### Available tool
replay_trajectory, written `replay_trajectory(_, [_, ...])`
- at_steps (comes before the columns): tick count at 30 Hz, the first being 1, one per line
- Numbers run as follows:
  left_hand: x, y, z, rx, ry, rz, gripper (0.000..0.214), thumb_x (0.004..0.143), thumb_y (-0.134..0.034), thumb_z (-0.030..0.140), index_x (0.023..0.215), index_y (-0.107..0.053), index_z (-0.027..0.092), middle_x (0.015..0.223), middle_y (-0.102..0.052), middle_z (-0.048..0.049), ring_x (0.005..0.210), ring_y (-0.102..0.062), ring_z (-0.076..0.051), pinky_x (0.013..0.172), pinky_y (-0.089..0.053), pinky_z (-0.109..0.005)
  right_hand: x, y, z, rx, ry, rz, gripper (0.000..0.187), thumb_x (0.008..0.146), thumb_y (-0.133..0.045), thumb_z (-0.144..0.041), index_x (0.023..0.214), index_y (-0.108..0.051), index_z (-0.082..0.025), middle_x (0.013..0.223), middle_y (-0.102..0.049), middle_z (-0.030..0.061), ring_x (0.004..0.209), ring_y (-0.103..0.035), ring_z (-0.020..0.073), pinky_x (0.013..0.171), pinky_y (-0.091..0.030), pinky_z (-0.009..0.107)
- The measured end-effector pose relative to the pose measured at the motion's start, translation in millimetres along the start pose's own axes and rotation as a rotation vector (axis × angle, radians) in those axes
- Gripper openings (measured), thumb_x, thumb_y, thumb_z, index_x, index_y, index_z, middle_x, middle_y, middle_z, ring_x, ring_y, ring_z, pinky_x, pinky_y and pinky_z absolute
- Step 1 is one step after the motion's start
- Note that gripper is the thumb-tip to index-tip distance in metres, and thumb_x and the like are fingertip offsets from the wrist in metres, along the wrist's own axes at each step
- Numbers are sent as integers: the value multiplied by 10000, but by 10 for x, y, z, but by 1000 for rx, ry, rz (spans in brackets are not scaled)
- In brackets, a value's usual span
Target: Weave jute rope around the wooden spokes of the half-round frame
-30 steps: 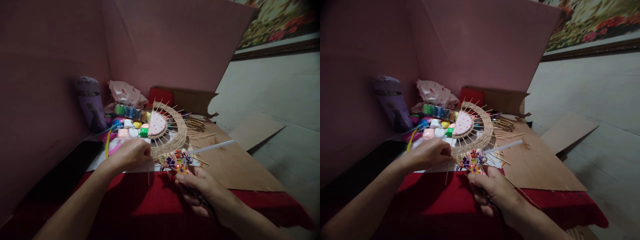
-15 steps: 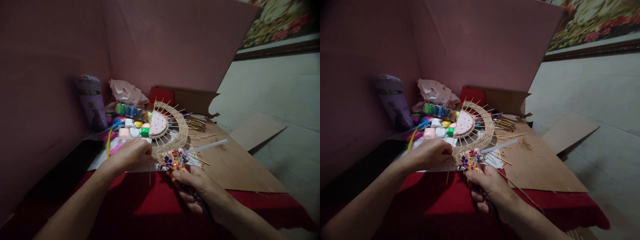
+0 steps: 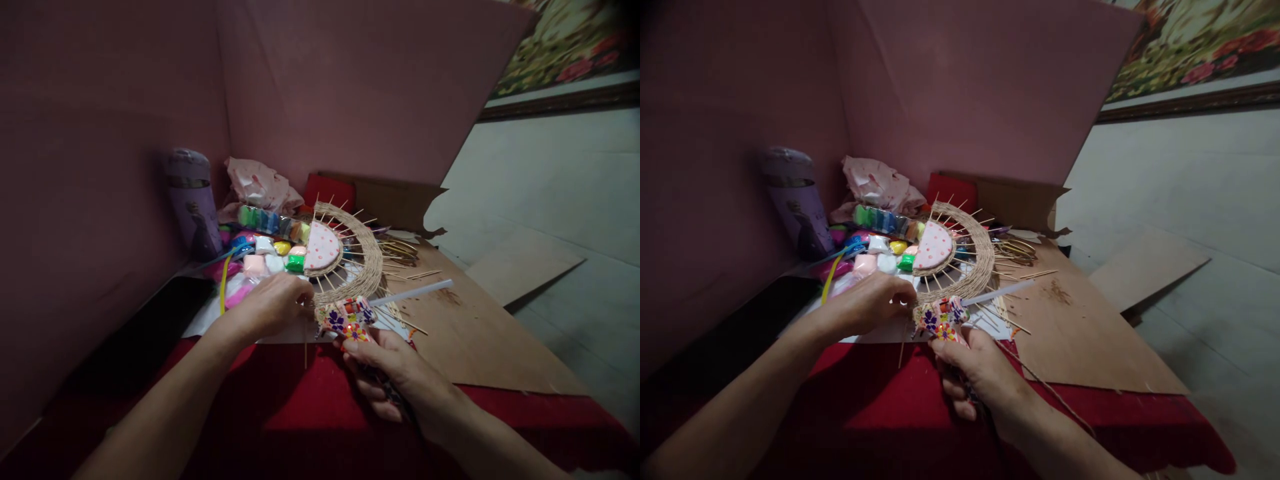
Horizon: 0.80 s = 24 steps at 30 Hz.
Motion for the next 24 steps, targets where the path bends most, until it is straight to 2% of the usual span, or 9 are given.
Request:
replay_trajectory(4, [20, -14, 19, -4, -51, 11, 131, 704, -527, 180, 715, -657, 173, 672, -618, -20, 586, -464, -104, 549, -293, -243, 14, -2, 9, 4, -2, 2, 286, 736, -605, -375, 734, -374, -208, 512, -354, -97, 355, -252, 16, 290, -173, 135])
replay_trajectory(9, [25, -18, 23, -45, -53, -1, 139, 693, -526, 159, 714, -662, 166, 647, -618, -17, 566, -452, -97, 532, -276, -246, 38, 18, 12, -5, 26, 2, 278, 739, -606, -374, 730, -388, -201, 558, -381, -81, 362, -257, 12, 285, -163, 136])
replay_trajectory(16, [26, 7, -80, -42, 49, 38, 186, 684, -582, 259, 847, -632, 183, 698, -613, -19, 581, -464, -117, 521, -270, -246, 31, 42, 14, -23, 30, 0, 242, 764, -581, -374, 765, -415, -198, 609, -409, -64, 374, -265, 13, 287, -173, 140])
replay_trajectory(19, [27, 2, -66, -18, 22, 30, 144, 699, -569, 281, 786, -631, 184, 714, -612, -24, 595, -471, -119, 528, -278, -245, 32, 29, 13, -30, 22, -12, 232, 766, -578, -369, 776, -417, -203, 593, -393, -71, 369, -261, 15, 288, -174, 141])
replay_trajectory(24, [49, -44, -65, -43, -19, 5, 169, 703, -566, 257, 836, -648, 194, 775, -641, -36, 661, -510, -135, 575, -322, -251, 41, 66, 10, -31, 28, 45, 250, 759, -581, -377, 738, -402, -203, 575, -386, -74, 373, -247, 15, 286, -169, 134])
Point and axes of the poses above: each hand's wrist, its own x-axis towards the middle knuckle, its own y-axis out of the back of the hand, z = x × y, the point moved 9 cm from there along x, towards the middle knuckle
